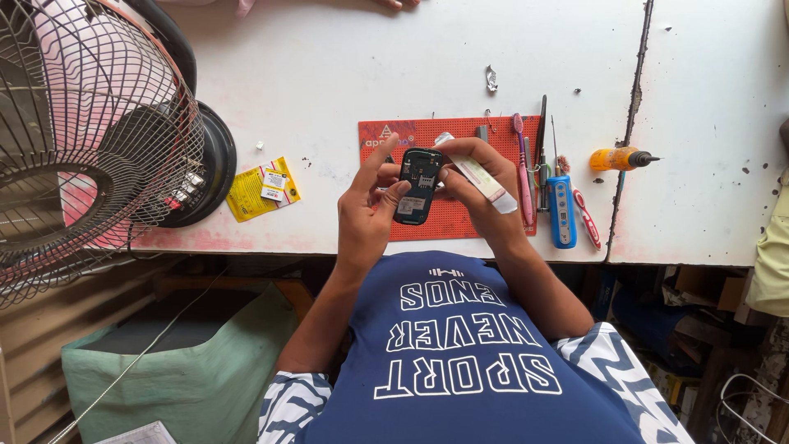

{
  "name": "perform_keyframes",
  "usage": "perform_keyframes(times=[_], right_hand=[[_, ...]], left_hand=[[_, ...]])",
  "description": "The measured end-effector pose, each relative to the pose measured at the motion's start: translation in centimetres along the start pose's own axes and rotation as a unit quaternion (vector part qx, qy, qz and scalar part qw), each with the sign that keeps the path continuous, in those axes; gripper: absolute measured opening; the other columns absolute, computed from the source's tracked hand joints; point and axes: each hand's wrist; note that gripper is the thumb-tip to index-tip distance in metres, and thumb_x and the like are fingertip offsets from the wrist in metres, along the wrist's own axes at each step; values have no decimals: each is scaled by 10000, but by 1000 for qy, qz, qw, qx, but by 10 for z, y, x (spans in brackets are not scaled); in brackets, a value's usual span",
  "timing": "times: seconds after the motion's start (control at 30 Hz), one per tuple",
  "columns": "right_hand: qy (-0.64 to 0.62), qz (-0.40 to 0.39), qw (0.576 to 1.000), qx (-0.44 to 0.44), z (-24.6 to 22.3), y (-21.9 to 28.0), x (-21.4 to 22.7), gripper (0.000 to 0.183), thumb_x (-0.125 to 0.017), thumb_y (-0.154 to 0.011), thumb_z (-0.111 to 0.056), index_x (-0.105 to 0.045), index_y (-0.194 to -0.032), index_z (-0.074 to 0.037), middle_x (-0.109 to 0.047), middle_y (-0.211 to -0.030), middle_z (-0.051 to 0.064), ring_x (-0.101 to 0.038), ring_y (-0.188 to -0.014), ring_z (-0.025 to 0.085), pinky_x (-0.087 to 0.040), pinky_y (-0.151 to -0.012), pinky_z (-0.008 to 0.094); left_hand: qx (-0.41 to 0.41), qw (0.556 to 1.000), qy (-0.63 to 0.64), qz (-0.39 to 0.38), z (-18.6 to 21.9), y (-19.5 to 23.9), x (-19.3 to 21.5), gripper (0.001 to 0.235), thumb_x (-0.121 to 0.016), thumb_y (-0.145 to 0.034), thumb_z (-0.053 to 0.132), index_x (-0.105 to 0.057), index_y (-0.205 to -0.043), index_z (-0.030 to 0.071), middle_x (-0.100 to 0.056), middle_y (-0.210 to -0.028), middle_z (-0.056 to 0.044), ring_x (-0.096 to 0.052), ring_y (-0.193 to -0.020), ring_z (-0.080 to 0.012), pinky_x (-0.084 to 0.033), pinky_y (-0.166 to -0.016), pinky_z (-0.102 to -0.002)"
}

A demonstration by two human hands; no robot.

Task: The person retrieves a battery from a shelf, then works at a bench to open a feature phone, remove its battery, and pry off the back cover using a metal tool. The person handles the phone, battery, and tools throughout the process.

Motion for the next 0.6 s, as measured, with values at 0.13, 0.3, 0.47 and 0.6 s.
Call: perform_keyframes(times=[0.13, 0.3, 0.47, 0.6], right_hand=[[100, 4, 993, 66, -2, 5, -5, 268, -670, -996, -39, -629, -1257, 9, -682, -1036, 75, -715, -951, 94, -656, -791, 231], [205, 9, 974, 100, -5, 6, -8, 277, -677, -986, -37, -654, -1260, -11, -706, -993, 61, -687, -880, 75, -587, -729, 212], [246, -3, 963, 107, -8, 8, -11, 272, -700, -981, -45, -666, -1250, -28, -711, -956, 46, -669, -838, 66, -535, -704, 216], [259, 6, 959, 116, -8, 8, -14, 254, -699, -987, -47, -677, -1240, -37, -715, -950, 41, -676, -837, 65, -547, -711, 214]], left_hand=[[-146, 950, -273, 42, 13, 5, -10, 563, -770, -962, 135, -554, -1482, 146, -647, -1278, -92, -707, -1058, -202, -647, -812, -310], [-190, 914, -354, 57, 20, 6, -16, 687, -846, -877, 182, -509, -1473, 128, -616, -1333, -130, -696, -1163, -308, -638, -881, -412], [-134, 942, -306, 40, 19, 9, -19, 695, -813, -915, 110, -466, -1517, 125, -629, -1358, -158, -709, -1196, -335, -656, -917, -421], [-156, 937, -306, 54, 15, 13, -24, 683, -768, -940, 64, -416, -1525, 75, -570, -1435, -242, -647, -1266, -411, -638, -958, -433]])
Point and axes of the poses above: each hand's wrist, its own y-axis away from the middle knuckle, its own x-axis out of the back of the hand, z = x × y
